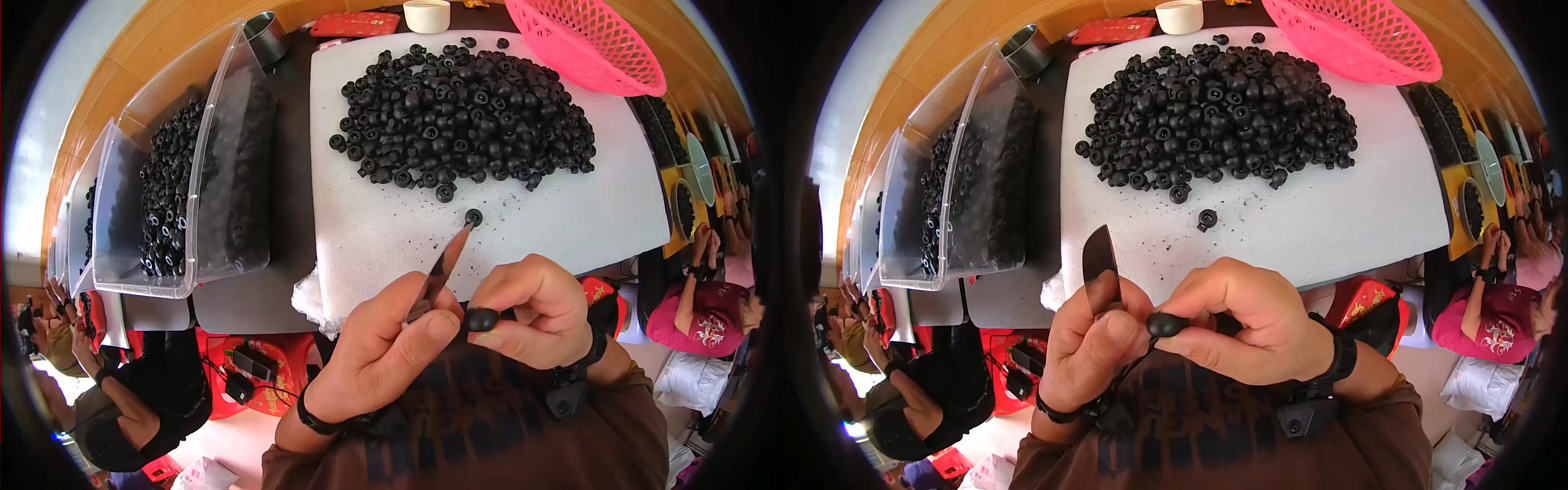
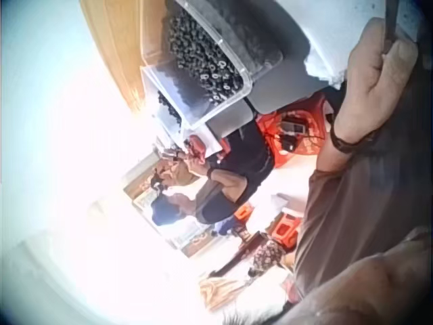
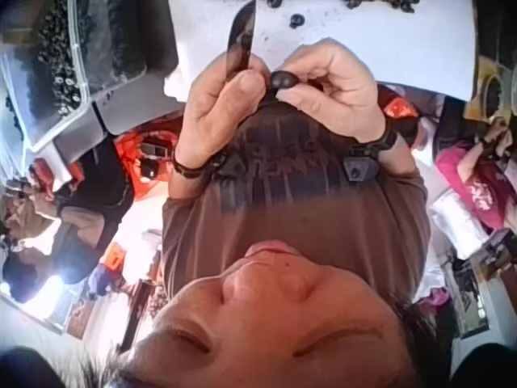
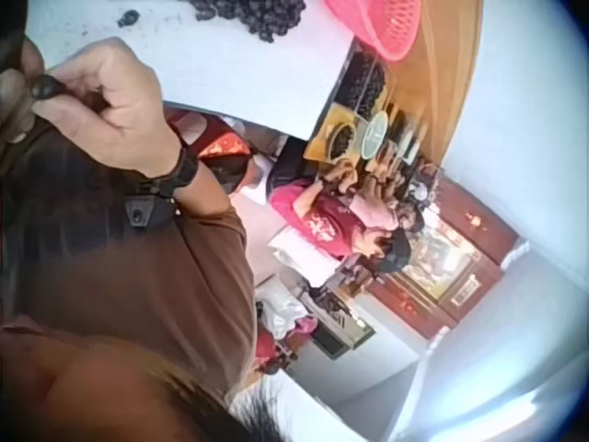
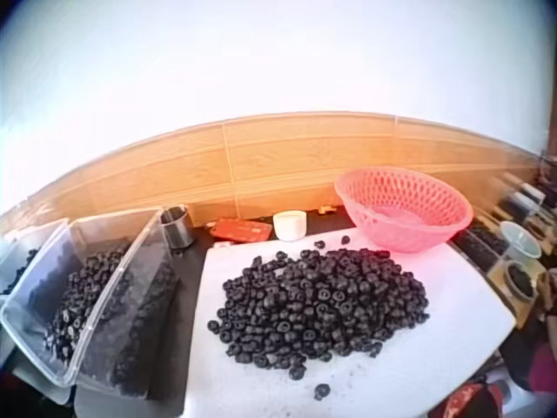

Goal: Pitting black olives with a small knife at a production line.

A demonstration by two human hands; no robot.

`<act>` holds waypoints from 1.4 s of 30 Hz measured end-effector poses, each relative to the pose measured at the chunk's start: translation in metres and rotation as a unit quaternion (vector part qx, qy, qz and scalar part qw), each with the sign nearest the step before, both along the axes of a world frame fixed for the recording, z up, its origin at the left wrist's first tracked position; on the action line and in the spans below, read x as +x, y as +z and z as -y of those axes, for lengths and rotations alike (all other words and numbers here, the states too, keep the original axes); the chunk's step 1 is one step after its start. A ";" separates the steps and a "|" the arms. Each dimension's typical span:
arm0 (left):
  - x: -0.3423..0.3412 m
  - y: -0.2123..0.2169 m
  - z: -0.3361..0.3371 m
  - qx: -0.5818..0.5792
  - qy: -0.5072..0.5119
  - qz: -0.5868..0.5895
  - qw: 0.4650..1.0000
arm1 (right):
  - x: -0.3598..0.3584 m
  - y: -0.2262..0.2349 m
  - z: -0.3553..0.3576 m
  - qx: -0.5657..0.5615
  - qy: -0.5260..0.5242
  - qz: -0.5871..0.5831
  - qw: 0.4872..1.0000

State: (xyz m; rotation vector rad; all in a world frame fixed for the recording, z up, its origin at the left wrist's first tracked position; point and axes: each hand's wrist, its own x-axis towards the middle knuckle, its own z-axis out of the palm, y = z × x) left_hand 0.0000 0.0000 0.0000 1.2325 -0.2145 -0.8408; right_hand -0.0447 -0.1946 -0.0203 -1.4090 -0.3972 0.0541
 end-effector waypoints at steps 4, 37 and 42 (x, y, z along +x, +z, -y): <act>-0.002 0.000 0.001 -0.054 -0.010 0.058 0.997 | 0.001 0.002 -0.003 -0.016 0.004 0.006 1.000; 0.021 -0.055 -0.006 -0.217 0.072 -0.160 0.960 | 0.108 0.104 -0.100 -0.142 -0.012 0.126 0.982; 0.027 -0.051 -0.013 -0.216 0.081 -0.233 0.945 | 0.110 0.084 -0.075 -0.317 -0.086 0.186 0.926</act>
